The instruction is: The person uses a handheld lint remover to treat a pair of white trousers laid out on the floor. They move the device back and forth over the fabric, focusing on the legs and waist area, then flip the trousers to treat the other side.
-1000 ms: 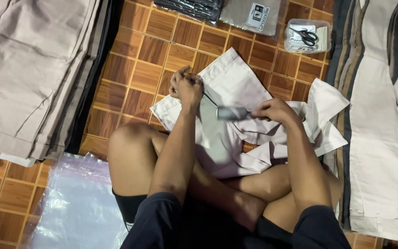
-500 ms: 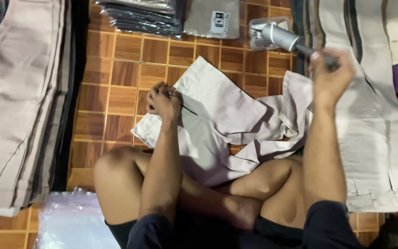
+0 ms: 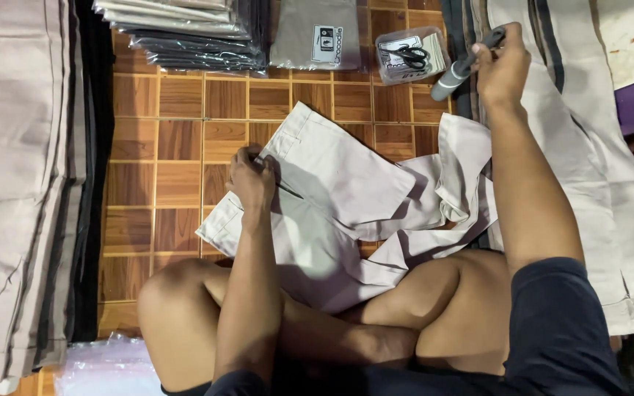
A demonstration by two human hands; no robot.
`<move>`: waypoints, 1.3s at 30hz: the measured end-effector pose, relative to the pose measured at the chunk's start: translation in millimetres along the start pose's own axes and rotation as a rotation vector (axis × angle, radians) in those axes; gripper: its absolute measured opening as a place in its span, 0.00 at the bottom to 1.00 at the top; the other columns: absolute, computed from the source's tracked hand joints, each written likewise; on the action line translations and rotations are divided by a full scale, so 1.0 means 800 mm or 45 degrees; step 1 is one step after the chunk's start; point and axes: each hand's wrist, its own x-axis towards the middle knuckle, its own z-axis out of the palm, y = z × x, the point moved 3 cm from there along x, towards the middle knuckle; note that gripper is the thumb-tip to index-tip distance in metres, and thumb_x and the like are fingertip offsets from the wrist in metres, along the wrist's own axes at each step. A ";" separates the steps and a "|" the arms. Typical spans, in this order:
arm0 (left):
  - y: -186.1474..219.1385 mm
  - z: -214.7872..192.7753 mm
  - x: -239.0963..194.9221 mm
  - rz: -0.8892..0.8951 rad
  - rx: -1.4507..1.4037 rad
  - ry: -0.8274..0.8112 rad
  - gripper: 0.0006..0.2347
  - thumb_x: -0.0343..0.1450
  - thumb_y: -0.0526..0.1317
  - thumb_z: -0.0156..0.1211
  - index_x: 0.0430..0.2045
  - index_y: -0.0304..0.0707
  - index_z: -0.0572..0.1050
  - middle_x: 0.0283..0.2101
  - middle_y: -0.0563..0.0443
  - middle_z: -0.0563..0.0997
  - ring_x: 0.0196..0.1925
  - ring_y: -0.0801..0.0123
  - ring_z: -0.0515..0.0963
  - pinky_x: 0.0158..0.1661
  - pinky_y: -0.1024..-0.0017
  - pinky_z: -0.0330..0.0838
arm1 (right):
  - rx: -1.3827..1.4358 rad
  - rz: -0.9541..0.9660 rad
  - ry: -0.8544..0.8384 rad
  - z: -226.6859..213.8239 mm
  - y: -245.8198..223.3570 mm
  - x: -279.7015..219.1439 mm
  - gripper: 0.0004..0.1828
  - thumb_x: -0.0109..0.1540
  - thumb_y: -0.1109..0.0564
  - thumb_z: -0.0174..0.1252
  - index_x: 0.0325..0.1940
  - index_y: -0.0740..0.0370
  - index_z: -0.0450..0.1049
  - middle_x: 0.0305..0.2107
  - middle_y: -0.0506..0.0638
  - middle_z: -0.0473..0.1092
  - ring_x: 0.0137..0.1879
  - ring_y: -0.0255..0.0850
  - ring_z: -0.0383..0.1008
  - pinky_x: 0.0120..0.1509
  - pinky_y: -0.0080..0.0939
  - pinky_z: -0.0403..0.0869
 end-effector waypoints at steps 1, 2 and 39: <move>-0.003 0.004 0.002 -0.004 0.006 0.000 0.12 0.67 0.38 0.61 0.43 0.56 0.75 0.49 0.56 0.79 0.54 0.62 0.75 0.53 0.57 0.52 | 0.003 0.005 -0.005 0.002 0.008 0.002 0.13 0.69 0.70 0.60 0.46 0.61 0.62 0.34 0.55 0.75 0.37 0.40 0.81 0.38 0.39 0.87; -0.005 0.007 0.004 0.008 0.049 -0.009 0.11 0.68 0.42 0.63 0.43 0.55 0.74 0.47 0.56 0.81 0.53 0.61 0.75 0.51 0.58 0.52 | 0.013 0.062 0.055 0.002 0.016 0.003 0.16 0.66 0.70 0.65 0.48 0.59 0.65 0.34 0.54 0.76 0.36 0.38 0.82 0.36 0.37 0.87; -0.026 0.030 0.005 -0.006 0.354 -0.024 0.11 0.68 0.47 0.64 0.39 0.49 0.74 0.42 0.55 0.75 0.53 0.58 0.72 0.56 0.43 0.58 | -0.099 -0.321 -0.496 0.138 -0.070 -0.236 0.04 0.70 0.57 0.60 0.48 0.57 0.77 0.34 0.52 0.71 0.46 0.56 0.76 0.53 0.53 0.74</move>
